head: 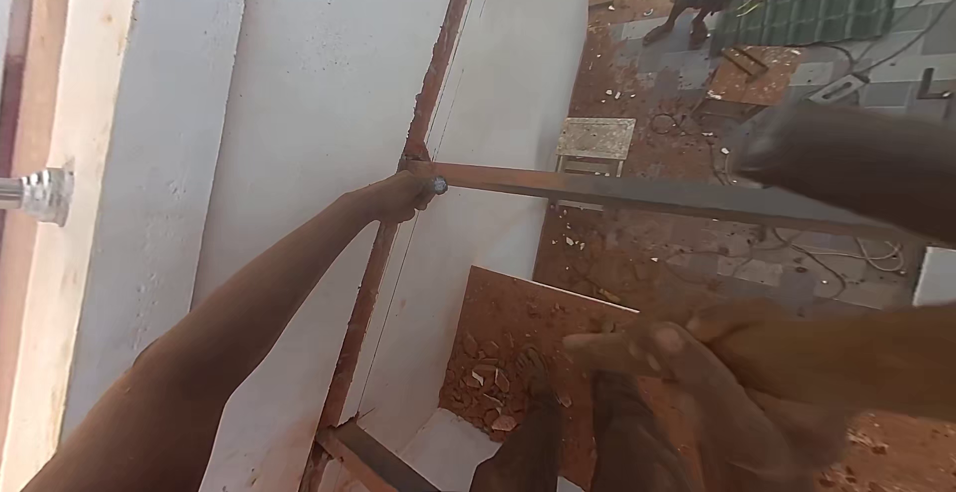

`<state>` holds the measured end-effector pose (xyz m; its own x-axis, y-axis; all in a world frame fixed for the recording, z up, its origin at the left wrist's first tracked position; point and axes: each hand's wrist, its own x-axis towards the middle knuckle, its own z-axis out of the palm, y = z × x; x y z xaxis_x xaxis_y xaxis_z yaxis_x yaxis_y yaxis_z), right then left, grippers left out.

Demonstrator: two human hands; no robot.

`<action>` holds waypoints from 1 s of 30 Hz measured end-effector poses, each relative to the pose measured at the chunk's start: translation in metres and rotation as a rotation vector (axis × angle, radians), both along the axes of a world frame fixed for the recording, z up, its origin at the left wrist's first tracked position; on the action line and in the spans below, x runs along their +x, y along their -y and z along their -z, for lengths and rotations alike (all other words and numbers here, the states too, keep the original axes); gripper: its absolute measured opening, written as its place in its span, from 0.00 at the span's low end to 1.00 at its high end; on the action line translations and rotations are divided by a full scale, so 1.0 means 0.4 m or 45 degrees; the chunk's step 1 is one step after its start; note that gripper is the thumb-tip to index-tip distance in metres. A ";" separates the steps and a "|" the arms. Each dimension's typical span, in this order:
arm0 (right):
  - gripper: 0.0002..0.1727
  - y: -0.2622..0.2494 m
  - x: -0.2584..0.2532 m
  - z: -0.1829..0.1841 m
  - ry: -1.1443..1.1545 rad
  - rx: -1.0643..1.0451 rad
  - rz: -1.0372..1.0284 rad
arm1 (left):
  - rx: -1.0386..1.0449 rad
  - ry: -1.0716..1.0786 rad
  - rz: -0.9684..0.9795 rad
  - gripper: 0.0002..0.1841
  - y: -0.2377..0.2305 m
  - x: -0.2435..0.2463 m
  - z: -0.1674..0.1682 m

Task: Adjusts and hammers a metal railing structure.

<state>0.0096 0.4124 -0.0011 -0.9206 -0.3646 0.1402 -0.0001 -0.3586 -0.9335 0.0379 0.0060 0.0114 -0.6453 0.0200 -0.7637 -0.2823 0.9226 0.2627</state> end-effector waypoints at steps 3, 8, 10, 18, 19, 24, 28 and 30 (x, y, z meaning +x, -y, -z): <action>0.10 0.029 -0.107 -0.066 -0.276 -0.399 0.358 | 0.019 0.032 -0.009 0.04 -0.004 -0.010 0.009; 0.11 0.255 0.057 0.099 0.291 0.383 -0.249 | 0.014 0.048 0.028 0.05 0.005 -0.025 0.018; 0.08 0.243 0.047 0.151 0.521 0.987 -0.751 | 0.042 0.014 0.034 0.04 0.008 0.015 0.037; 0.11 0.019 0.181 0.275 0.928 1.341 -0.823 | -0.026 -0.559 -0.511 0.01 0.019 0.200 -0.077; 0.10 0.003 0.207 0.290 0.987 1.339 -0.830 | 0.002 -0.701 -0.632 0.01 -0.005 0.237 -0.089; 0.14 -0.004 0.333 0.306 1.210 1.164 -0.866 | 0.156 -0.935 -1.615 0.06 -0.268 0.406 -0.018; 0.17 0.062 0.384 0.229 1.064 1.158 -1.076 | 0.302 -0.196 -2.149 0.15 -0.477 0.475 0.076; 0.19 0.093 0.413 0.197 0.970 1.158 -1.166 | 0.492 0.048 -2.236 0.21 -0.543 0.495 0.093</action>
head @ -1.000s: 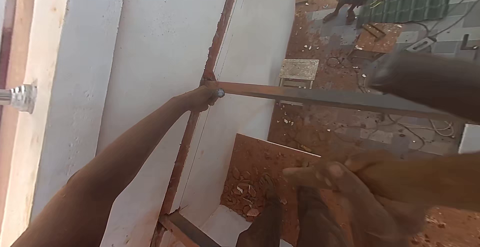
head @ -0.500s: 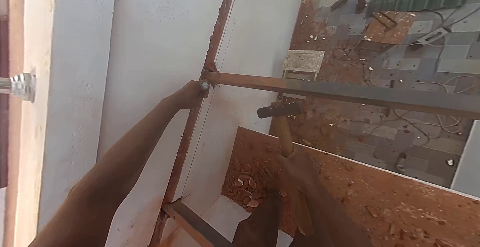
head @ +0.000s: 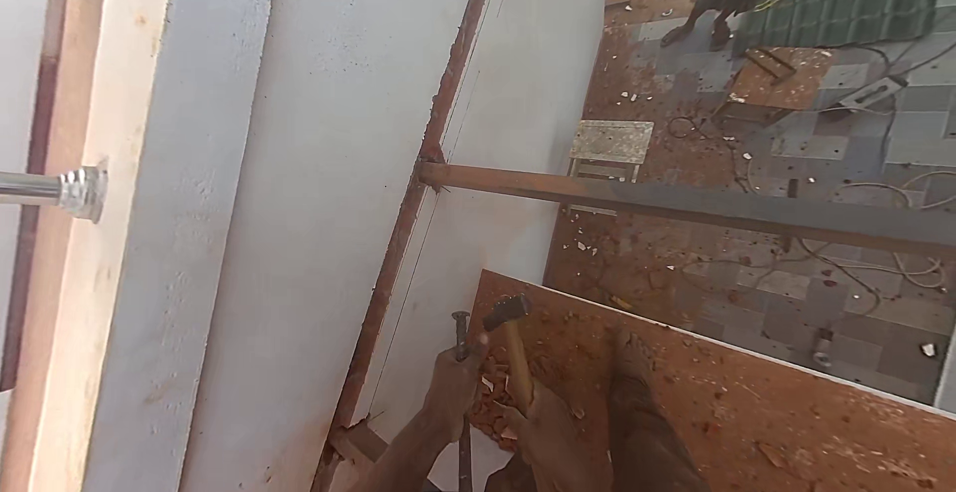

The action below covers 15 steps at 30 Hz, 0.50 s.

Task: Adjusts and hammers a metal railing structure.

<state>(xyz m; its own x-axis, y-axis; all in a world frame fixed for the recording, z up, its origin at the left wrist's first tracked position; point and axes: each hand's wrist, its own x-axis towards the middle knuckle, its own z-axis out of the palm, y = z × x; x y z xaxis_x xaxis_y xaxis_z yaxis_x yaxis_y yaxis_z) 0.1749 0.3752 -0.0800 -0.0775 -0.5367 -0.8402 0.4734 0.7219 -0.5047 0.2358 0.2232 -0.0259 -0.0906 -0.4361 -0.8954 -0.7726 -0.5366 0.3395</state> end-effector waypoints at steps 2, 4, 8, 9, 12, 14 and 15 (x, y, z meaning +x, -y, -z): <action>0.19 0.006 0.030 -0.014 0.011 -0.044 -0.041 | 0.124 -0.031 -0.029 0.23 -0.033 0.012 0.000; 0.19 -0.007 0.052 -0.004 0.058 -0.045 -0.039 | 0.099 -0.032 0.031 0.23 -0.018 0.021 -0.003; 0.19 -0.079 0.114 0.074 0.208 0.110 0.162 | -0.438 -0.130 0.308 0.23 0.094 0.003 0.000; 0.19 -0.098 0.131 0.101 0.234 0.161 0.228 | -0.586 -0.240 0.427 0.24 0.126 -0.023 0.001; 0.12 -0.156 0.159 0.185 0.279 0.311 0.335 | -1.085 -0.748 1.128 0.29 0.220 -0.152 0.038; 0.12 -0.182 0.163 0.228 0.316 0.374 0.332 | -1.312 -1.039 1.733 0.30 0.306 -0.262 0.086; 0.12 -0.192 0.164 0.245 0.331 0.396 0.329 | -1.399 -1.073 1.986 0.30 0.349 -0.309 0.117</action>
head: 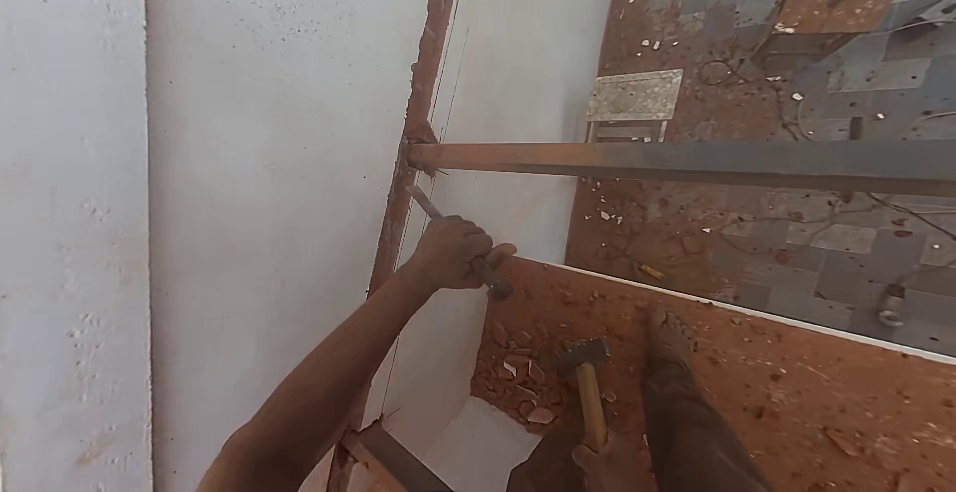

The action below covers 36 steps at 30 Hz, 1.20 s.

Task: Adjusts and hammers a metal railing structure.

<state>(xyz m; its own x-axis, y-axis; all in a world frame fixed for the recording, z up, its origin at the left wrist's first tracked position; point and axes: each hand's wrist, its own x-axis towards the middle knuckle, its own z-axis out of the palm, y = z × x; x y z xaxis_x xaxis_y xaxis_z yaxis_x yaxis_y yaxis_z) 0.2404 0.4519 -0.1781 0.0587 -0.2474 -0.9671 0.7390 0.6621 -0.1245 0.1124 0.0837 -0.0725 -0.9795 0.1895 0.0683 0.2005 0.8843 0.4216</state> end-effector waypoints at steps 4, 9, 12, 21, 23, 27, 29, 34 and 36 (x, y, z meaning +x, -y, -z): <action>0.11 -0.016 -0.016 0.022 0.032 0.057 0.055 | -0.422 0.351 0.358 0.28 0.116 -0.005 0.108; 0.09 -0.016 -0.027 0.027 0.014 0.044 0.153 | -0.377 0.783 0.309 0.28 0.030 0.334 0.128; 0.09 -0.015 -0.023 0.031 0.020 0.045 0.188 | -0.073 0.716 0.136 0.32 -0.111 0.495 0.029; 0.10 -0.003 0.004 0.067 0.026 0.106 0.126 | 0.028 0.167 0.213 0.31 0.052 0.218 0.002; 0.10 -0.004 0.010 0.073 0.008 0.121 0.141 | -0.071 0.368 0.259 0.31 0.058 0.288 0.038; 0.11 -0.005 0.007 0.088 0.014 0.124 0.152 | 0.000 0.905 0.162 0.32 -0.098 0.590 -0.047; 0.10 -0.003 0.006 0.086 0.038 0.131 0.144 | 0.338 0.891 -0.256 0.34 -0.198 0.720 -0.124; 0.10 0.006 -0.006 0.098 0.037 0.117 0.132 | 0.420 0.649 -0.157 0.32 -0.270 0.662 -0.174; 0.10 -0.010 0.008 0.094 0.049 0.125 0.099 | 0.430 0.461 -0.008 0.31 -0.236 0.509 -0.139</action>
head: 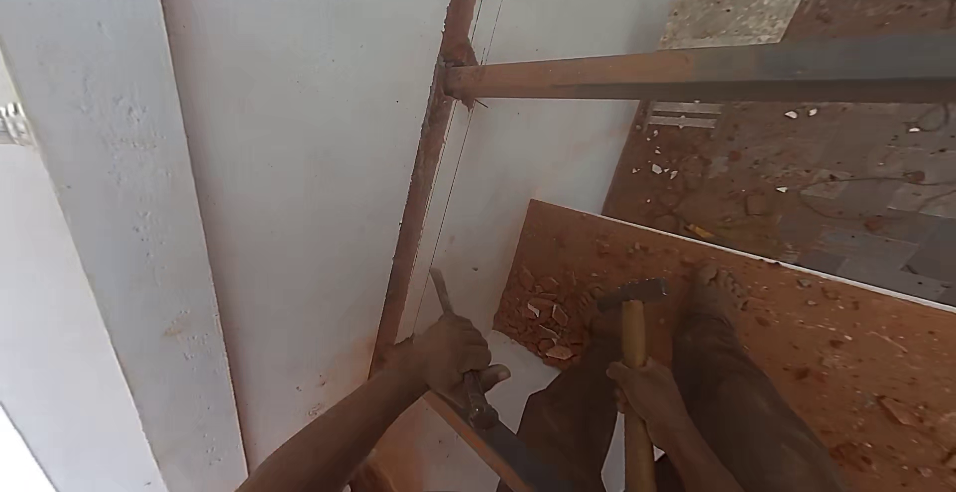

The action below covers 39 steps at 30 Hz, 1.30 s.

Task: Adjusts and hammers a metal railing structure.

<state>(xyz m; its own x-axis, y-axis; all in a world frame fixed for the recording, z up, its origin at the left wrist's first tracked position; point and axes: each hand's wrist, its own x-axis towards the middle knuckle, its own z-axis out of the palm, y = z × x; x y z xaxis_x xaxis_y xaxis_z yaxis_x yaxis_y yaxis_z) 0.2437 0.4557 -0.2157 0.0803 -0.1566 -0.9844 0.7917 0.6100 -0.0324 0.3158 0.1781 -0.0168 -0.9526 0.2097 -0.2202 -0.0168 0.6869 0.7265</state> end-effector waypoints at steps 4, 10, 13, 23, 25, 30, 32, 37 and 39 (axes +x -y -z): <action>0.10 0.006 0.010 0.010 -0.013 0.026 0.028 | -0.192 -0.326 0.160 0.29 0.155 -0.253 0.124; 0.11 0.031 0.004 0.020 0.018 0.047 -0.028 | -0.531 0.090 0.375 0.28 0.230 -0.107 0.141; 0.11 0.047 -0.007 0.014 0.038 0.027 -0.062 | -0.283 0.734 0.120 0.30 0.119 -0.046 0.086; 0.25 0.046 -0.007 0.011 -0.008 -0.068 -0.050 | -0.092 0.753 -0.567 0.16 0.248 -0.463 0.024; 0.24 0.040 -0.011 0.009 -0.022 -0.114 -0.048 | -0.022 0.643 -0.562 0.13 0.320 -0.571 0.036; 0.19 0.033 -0.029 -0.014 -0.160 -0.300 0.062 | 0.066 0.476 -0.624 0.19 0.410 -0.696 0.101; 0.20 0.037 -0.046 -0.028 -0.154 -0.364 0.152 | -0.106 0.433 -0.589 0.18 0.427 -0.697 0.138; 0.22 0.028 -0.064 -0.054 -0.173 -0.352 0.216 | -0.616 0.404 -0.439 0.20 0.402 -0.672 0.187; 0.21 0.029 -0.068 -0.069 -0.161 -0.343 0.329 | -0.670 0.465 -0.363 0.21 0.395 -0.666 0.193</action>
